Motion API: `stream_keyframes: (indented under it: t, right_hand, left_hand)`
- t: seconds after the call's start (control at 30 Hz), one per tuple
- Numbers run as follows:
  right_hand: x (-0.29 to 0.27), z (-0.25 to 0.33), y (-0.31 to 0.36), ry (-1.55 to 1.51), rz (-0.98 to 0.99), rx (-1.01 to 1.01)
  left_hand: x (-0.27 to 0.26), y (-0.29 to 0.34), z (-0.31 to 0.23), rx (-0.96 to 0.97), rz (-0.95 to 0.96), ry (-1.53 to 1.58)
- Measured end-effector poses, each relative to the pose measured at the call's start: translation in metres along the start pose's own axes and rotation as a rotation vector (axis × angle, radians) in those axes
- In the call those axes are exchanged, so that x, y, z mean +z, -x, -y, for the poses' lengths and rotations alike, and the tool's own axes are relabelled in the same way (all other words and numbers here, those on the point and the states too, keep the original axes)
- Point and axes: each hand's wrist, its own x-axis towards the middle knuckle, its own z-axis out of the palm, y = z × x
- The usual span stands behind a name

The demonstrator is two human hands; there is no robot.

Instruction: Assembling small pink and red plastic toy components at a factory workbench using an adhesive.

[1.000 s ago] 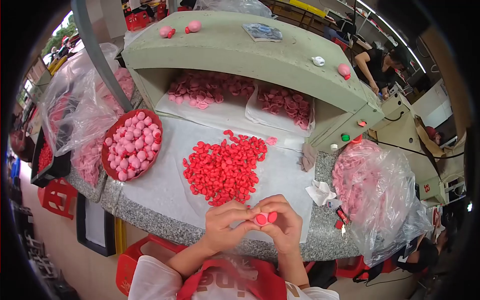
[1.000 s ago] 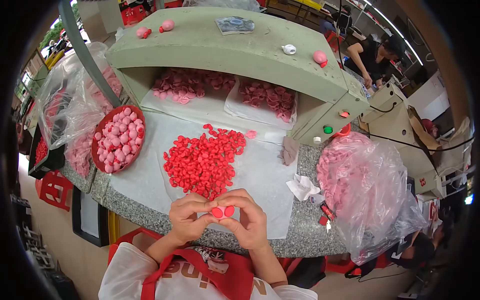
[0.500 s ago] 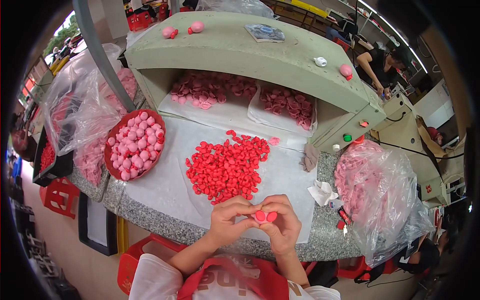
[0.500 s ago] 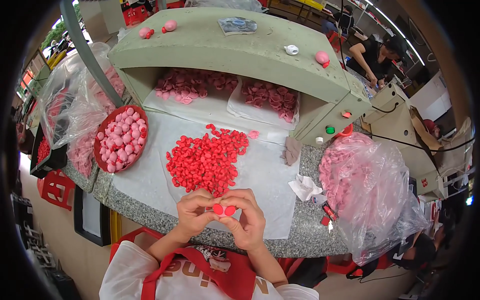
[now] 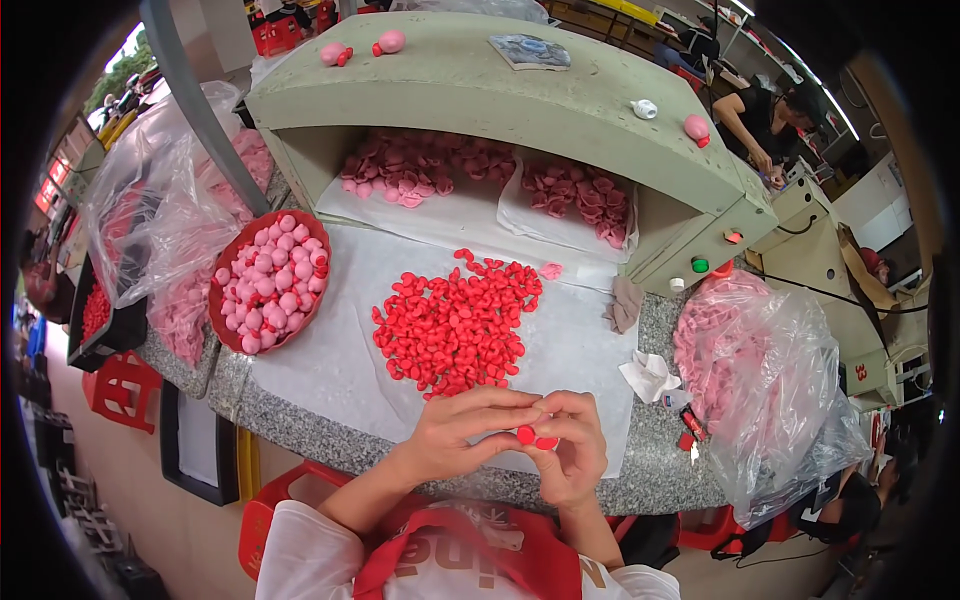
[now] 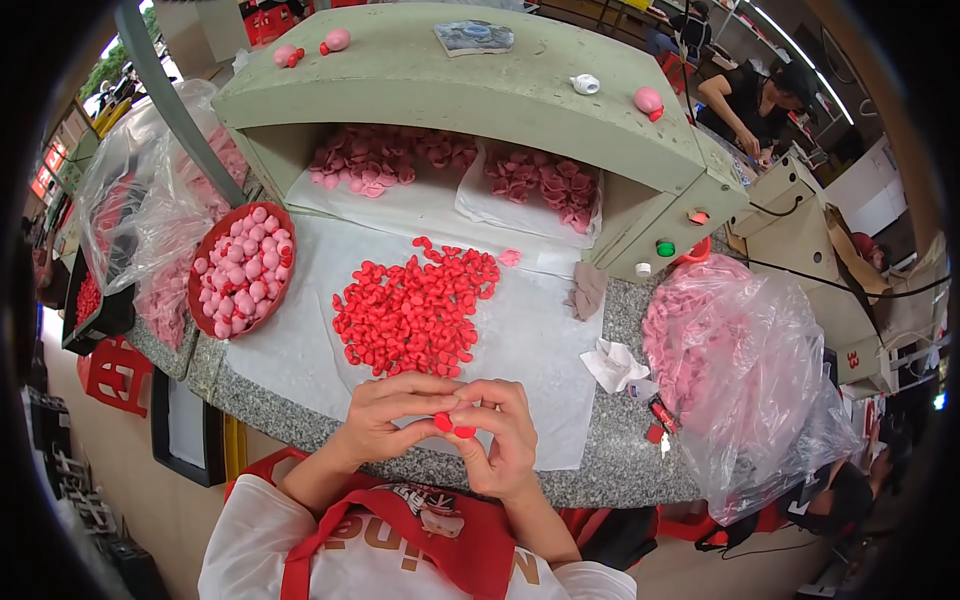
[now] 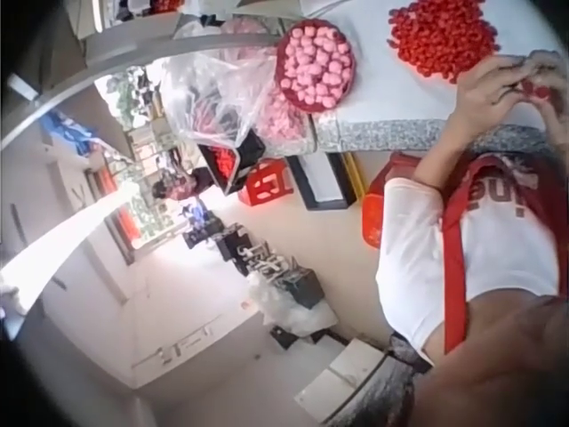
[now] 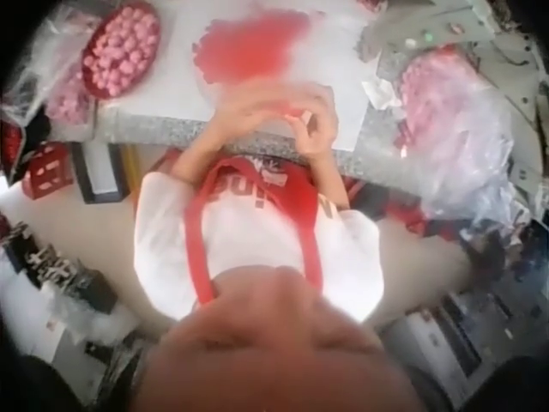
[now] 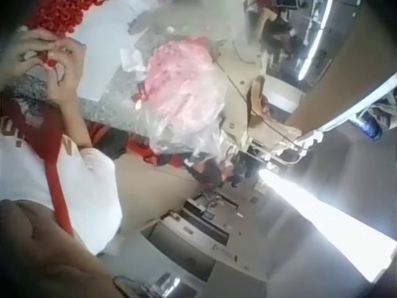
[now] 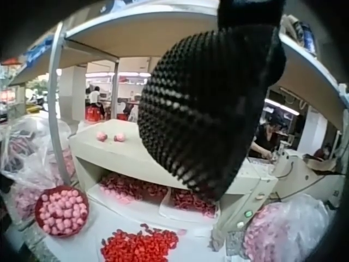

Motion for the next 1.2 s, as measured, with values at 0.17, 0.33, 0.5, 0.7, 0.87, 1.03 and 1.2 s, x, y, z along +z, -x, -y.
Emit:
stream_keyframes:
  t: [0.17, 0.33, 0.5, 0.7, 0.87, 1.03, 1.2]
  right_hand:
    - [0.004, 0.004, -0.002, -0.066, -0.02, 0.027]
    - [0.003, 0.008, -0.005, -0.121, 0.013, 0.061]
    - [0.003, 0.007, -0.004, -0.105, 0.004, 0.045]
    - [0.003, 0.004, -0.004, 0.062, -0.034, -0.006]
    - [-0.002, 0.0, -0.005, 0.333, 0.056, -0.183]
    - [0.0, 0.002, -0.003, 0.34, -0.022, -0.148]
    - [-0.004, 0.002, -0.004, 0.346, 0.032, -0.193]
  left_hand:
    - [0.001, 0.003, -0.006, -0.049, -0.023, -0.063]
    - [0.001, 0.007, -0.004, 0.029, -0.048, -0.17]
    - [-0.001, 0.007, -0.007, -0.083, -0.021, -0.037]
    - [-0.005, 0.011, -0.009, -0.687, -0.108, 0.854]
    - [-0.007, 0.007, -0.014, -0.863, -0.055, 0.861]
    - [-0.003, 0.005, -0.016, -0.881, -0.087, 0.867]
    - [-0.003, 0.006, -0.014, -0.905, -0.104, 0.952]
